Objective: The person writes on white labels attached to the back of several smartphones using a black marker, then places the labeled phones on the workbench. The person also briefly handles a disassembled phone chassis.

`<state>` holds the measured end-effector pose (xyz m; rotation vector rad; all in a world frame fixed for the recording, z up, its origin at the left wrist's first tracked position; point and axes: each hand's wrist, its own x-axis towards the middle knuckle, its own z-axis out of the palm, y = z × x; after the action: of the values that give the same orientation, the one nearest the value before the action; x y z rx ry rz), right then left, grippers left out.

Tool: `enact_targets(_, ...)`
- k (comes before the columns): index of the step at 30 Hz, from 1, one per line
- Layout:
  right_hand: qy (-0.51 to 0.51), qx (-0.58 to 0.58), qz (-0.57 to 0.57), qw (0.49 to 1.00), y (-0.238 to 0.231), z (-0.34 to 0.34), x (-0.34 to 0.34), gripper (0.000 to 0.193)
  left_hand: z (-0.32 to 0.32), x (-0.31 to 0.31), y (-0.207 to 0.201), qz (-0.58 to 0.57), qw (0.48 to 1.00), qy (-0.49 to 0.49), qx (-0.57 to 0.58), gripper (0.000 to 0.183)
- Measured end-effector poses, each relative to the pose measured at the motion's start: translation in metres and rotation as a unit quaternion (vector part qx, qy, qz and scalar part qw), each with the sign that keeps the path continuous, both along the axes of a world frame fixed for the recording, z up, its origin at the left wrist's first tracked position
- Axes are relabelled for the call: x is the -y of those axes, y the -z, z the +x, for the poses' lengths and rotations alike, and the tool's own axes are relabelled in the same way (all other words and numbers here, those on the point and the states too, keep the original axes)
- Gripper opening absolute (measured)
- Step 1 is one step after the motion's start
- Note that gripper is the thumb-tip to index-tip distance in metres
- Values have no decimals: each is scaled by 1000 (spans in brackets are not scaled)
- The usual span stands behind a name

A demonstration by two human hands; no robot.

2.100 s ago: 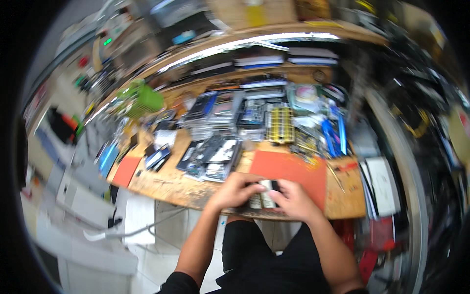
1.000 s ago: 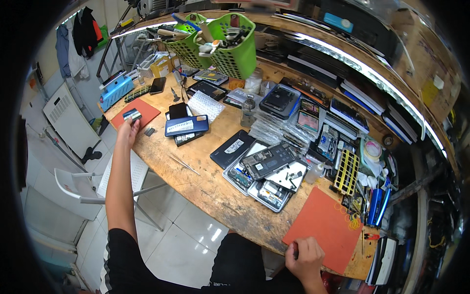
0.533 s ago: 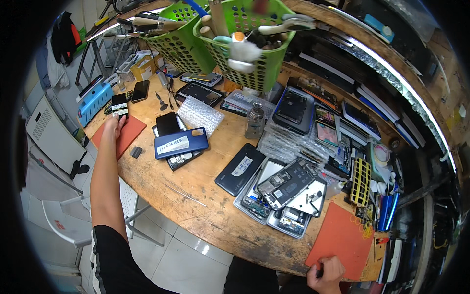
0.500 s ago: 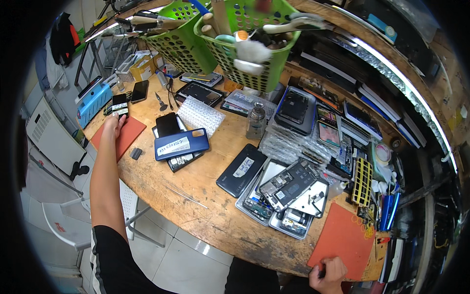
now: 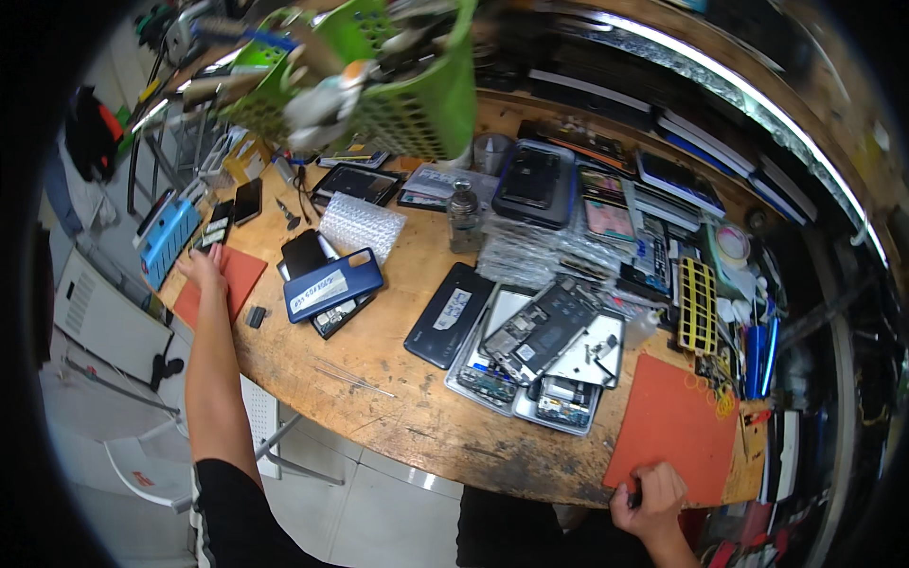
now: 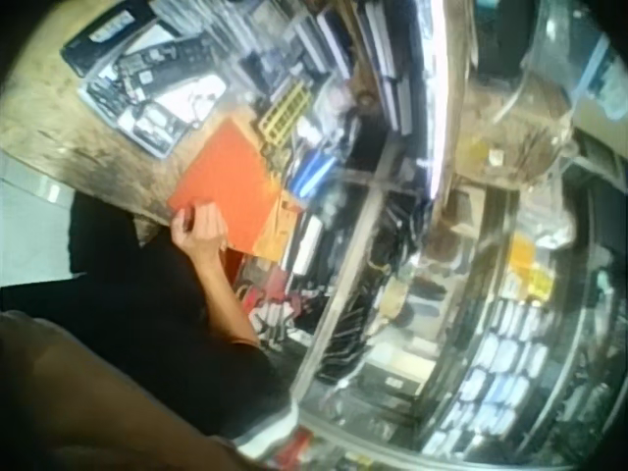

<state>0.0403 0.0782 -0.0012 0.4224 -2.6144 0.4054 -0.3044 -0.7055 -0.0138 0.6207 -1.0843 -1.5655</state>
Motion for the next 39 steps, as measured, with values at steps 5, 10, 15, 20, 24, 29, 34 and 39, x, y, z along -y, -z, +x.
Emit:
enact_targets(5,-3,-9,1,1000,-3,-1,0,24,39,-78,-10,-171,938,240,182,28)
enact_targets(10,-12,-10,-15,1000,-7,-2,-2,21,106,-195,-31,-711,566,270,318,60)
enact_targets(15,-39,-21,-51,998,-11,-1,-5,20,126,-242,-70,-675,545,244,433,75)
enact_targets(20,-73,-52,-87,992,-8,0,-12,18,129,-264,-77,-556,660,23,505,85)
enact_targets(24,-80,-61,-98,990,-5,2,-15,17,114,-279,-72,-466,661,0,588,99)
enact_targets(29,-74,-60,-107,990,-3,3,-18,18,87,-282,-70,-315,722,64,613,111)
enact_targets(34,-68,-66,-110,989,-2,3,-17,18,85,-306,-50,-318,667,46,672,130)
enact_targets(39,-70,-65,-100,990,-4,2,-17,22,80,-315,-31,-337,643,89,682,130)
